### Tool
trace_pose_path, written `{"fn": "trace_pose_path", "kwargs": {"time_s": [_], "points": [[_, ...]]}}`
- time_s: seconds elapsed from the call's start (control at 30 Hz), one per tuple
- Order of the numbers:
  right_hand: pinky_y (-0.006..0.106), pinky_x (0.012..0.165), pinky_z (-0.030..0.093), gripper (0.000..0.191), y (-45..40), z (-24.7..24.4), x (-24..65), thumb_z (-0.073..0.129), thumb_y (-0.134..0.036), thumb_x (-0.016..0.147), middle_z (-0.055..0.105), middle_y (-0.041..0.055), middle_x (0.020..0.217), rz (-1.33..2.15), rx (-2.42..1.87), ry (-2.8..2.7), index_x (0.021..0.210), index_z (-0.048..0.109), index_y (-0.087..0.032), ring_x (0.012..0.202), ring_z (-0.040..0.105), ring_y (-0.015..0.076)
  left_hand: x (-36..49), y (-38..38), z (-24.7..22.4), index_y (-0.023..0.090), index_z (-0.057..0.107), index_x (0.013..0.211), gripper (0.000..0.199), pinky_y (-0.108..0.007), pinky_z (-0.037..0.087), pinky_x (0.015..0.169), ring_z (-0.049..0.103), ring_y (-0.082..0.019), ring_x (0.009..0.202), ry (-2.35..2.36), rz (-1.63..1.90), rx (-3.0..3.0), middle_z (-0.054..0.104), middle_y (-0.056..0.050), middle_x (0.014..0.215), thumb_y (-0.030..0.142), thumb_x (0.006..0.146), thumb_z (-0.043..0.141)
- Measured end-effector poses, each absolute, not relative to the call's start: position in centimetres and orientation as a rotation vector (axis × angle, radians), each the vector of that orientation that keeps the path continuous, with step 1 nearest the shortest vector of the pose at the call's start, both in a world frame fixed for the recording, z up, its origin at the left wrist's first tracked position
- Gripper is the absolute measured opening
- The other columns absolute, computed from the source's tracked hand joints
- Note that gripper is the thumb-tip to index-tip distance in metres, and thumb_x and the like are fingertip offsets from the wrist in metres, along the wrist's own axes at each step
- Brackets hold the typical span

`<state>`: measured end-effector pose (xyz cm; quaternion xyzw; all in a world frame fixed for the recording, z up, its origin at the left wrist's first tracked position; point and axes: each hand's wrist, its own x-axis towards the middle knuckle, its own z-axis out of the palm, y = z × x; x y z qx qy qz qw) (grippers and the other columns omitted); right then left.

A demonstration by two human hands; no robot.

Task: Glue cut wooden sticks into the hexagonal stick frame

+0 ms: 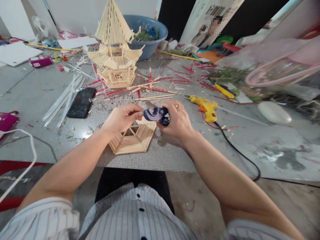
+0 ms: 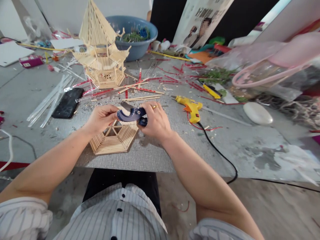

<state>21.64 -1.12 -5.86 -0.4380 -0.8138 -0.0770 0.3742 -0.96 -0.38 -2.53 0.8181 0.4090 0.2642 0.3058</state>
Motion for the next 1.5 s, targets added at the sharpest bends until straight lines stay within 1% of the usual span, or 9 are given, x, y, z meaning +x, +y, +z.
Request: {"fn": "trace_pose_path", "kwargs": {"time_s": [0.13,0.3,0.47,0.63,0.8,1.07,1.2,1.33,1.5], "points": [[0.046,0.082,0.050,0.042,-1.1,-5.6,22.1,0.062,-0.024,0.066,0.064,0.0076,0.103,0.007,-0.993,-2.021,0.107,0.052,-0.025,0.096,0.060,0.0270,-0.7,-0.3,-3.0,0.017,0.064,0.090,0.032,-0.024,0.043,0.059,0.057,-0.011,0.066,1.143,0.850,2.003,0.065,-0.003,0.071,0.045,0.088,0.049],[0.042,0.085,0.050,0.026,-1.5,-4.5,22.4,0.063,-0.036,0.073,0.068,0.0027,0.094,0.589,-0.893,-1.641,0.096,0.060,-0.026,0.090,0.064,0.0218,-0.9,0.2,-3.3,0.016,0.062,0.083,0.024,-0.035,0.044,0.092,0.060,-0.017,0.105,0.940,1.013,1.960,0.064,-0.009,0.117,0.038,0.085,0.055],[0.047,0.083,0.052,0.038,-1.8,-3.3,21.5,0.057,-0.057,0.067,0.069,0.0046,0.087,1.162,-0.745,-1.317,0.091,0.061,-0.027,0.097,0.065,0.0277,-0.8,0.1,-3.0,0.016,0.063,0.078,0.020,-0.044,0.029,0.108,0.046,-0.023,0.130,0.818,0.859,1.942,0.050,-0.012,0.139,0.036,0.082,0.059],[0.050,0.078,0.052,0.046,-1.9,-3.2,21.2,0.053,-0.062,0.066,0.069,0.0046,0.090,1.382,-0.760,-1.184,0.095,0.061,-0.028,0.096,0.065,0.0288,0.0,-1.1,-2.7,0.015,0.062,0.076,0.019,-0.034,0.043,0.088,0.060,-0.017,0.099,0.704,0.550,1.840,0.066,-0.008,0.107,0.033,0.082,0.057],[0.047,0.070,0.054,0.056,-1.4,-3.8,21.4,0.048,-0.073,0.067,0.069,0.0052,0.090,1.432,-0.762,-1.117,0.094,0.061,-0.027,0.090,0.067,0.0272,0.5,-1.8,-2.5,0.015,0.058,0.072,0.016,-0.024,0.041,0.068,0.052,-0.008,0.070,0.682,0.614,1.863,0.059,-0.001,0.083,0.029,0.081,0.058],[0.025,0.044,0.044,0.053,0.3,-6.0,20.7,0.049,-0.076,0.072,0.053,-0.0028,0.062,0.788,-1.139,-0.969,0.071,0.044,-0.023,0.047,0.054,0.0105,0.4,-2.0,-2.9,0.015,0.059,0.079,0.019,-0.026,0.046,0.067,0.057,-0.012,0.076,0.748,0.966,2.177,0.056,-0.005,0.084,0.028,0.088,0.050],[0.031,0.061,0.051,0.052,-0.4,-6.0,20.1,0.050,-0.076,0.070,0.050,-0.0045,0.067,0.612,-1.117,-0.962,0.079,0.040,-0.026,0.057,0.057,0.0124,0.6,-2.3,-3.0,0.015,0.061,0.081,0.014,-0.031,0.049,0.079,0.060,-0.017,0.094,0.656,1.138,2.385,0.060,-0.010,0.096,0.023,0.088,0.052],[0.044,0.098,0.043,0.054,-1.5,-5.8,19.5,0.056,-0.073,0.068,0.056,0.0015,0.098,0.660,-1.073,-0.957,0.096,0.041,-0.028,0.100,0.059,0.0182,0.9,-2.9,-2.8,0.014,0.059,0.084,0.010,-0.033,0.051,0.084,0.060,-0.018,0.099,0.615,1.217,2.544,0.057,-0.013,0.107,0.018,0.088,0.051],[0.053,0.105,0.034,0.076,-2.4,-5.6,19.0,0.072,-0.063,0.056,0.047,0.0020,0.127,0.872,-0.980,-0.982,0.117,0.038,-0.035,0.123,0.046,0.0234,1.4,-3.7,-3.0,0.013,0.058,0.086,0.012,-0.035,0.051,0.088,0.058,-0.020,0.106,0.612,1.051,2.698,0.052,-0.017,0.117,0.019,0.090,0.047]]}}
